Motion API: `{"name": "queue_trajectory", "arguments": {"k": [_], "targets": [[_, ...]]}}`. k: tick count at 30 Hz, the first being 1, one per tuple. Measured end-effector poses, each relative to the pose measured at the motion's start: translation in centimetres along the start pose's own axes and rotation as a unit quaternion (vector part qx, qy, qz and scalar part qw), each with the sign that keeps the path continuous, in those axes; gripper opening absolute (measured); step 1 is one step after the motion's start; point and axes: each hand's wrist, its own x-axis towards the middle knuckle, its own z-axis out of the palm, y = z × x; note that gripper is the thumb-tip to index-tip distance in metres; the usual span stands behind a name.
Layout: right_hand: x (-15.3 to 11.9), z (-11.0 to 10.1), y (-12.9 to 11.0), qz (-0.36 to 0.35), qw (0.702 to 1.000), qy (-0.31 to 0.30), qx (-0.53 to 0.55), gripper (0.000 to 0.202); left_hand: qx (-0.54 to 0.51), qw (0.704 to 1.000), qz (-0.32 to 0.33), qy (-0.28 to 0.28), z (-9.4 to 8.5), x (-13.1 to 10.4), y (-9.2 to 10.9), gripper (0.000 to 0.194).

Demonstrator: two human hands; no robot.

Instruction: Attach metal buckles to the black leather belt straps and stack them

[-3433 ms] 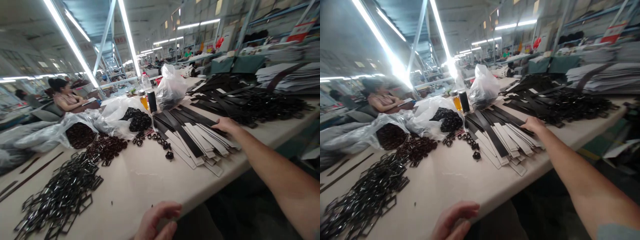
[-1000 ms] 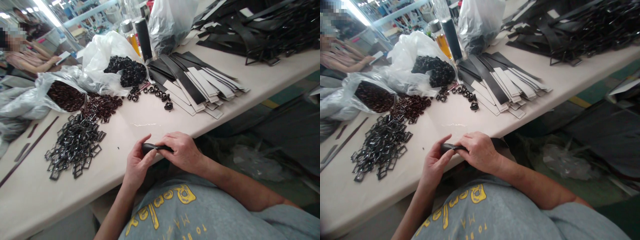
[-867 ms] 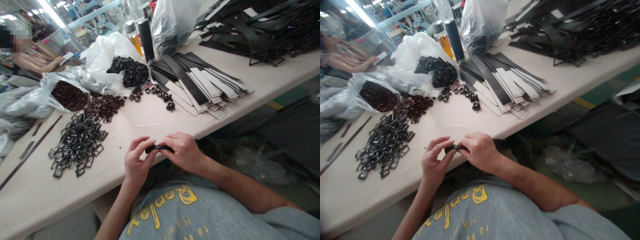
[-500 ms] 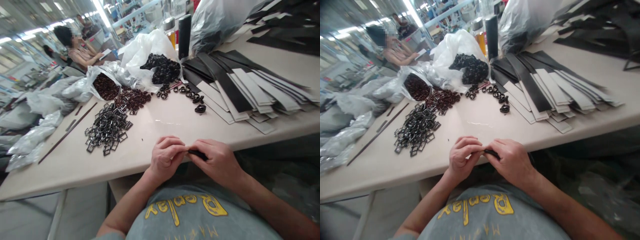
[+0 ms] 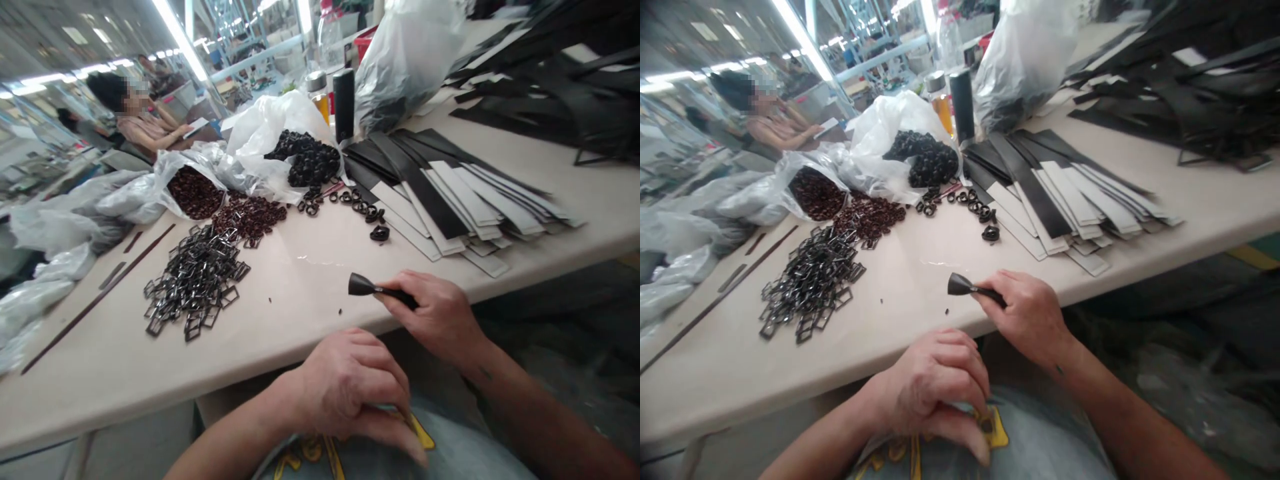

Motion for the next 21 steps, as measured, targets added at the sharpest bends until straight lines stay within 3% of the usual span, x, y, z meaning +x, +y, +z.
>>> {"name": "queue_trajectory", "arguments": {"k": [2,5,9,13,18,21], "targets": [[0.0,-1.3,1.4,0.044,0.998,0.04,-0.031,0.011,-0.014,0.999,-0.035,-0.015,-0.8,0.1,-0.9,0.035],[-0.3,-2.8,3.3,0.086,0.991,0.075,-0.07,0.011,0.0,0.994,-0.114,-0.002,-2.8,1.2,-3.0,0.024],[-1.0,-3.4,4.7,0.126,0.984,0.092,-0.083,0.011,0.094,0.979,-0.171,0.063,-4.5,4.5,-7.1,0.011],[-1.4,-3.1,5.3,0.142,0.982,0.103,-0.073,0.01,0.164,0.957,-0.208,0.115,-4.3,8.6,-11.5,0.021],[-1.7,-2.7,5.8,0.158,0.981,0.097,-0.052,0.009,0.288,0.927,-0.236,0.055,-3.4,11.8,-14.9,0.023],[-1.7,-2.5,6.1,0.167,0.98,0.097,-0.041,0.01,0.289,0.923,-0.246,0.061,-3.3,12.2,-15.7,0.016]]}}
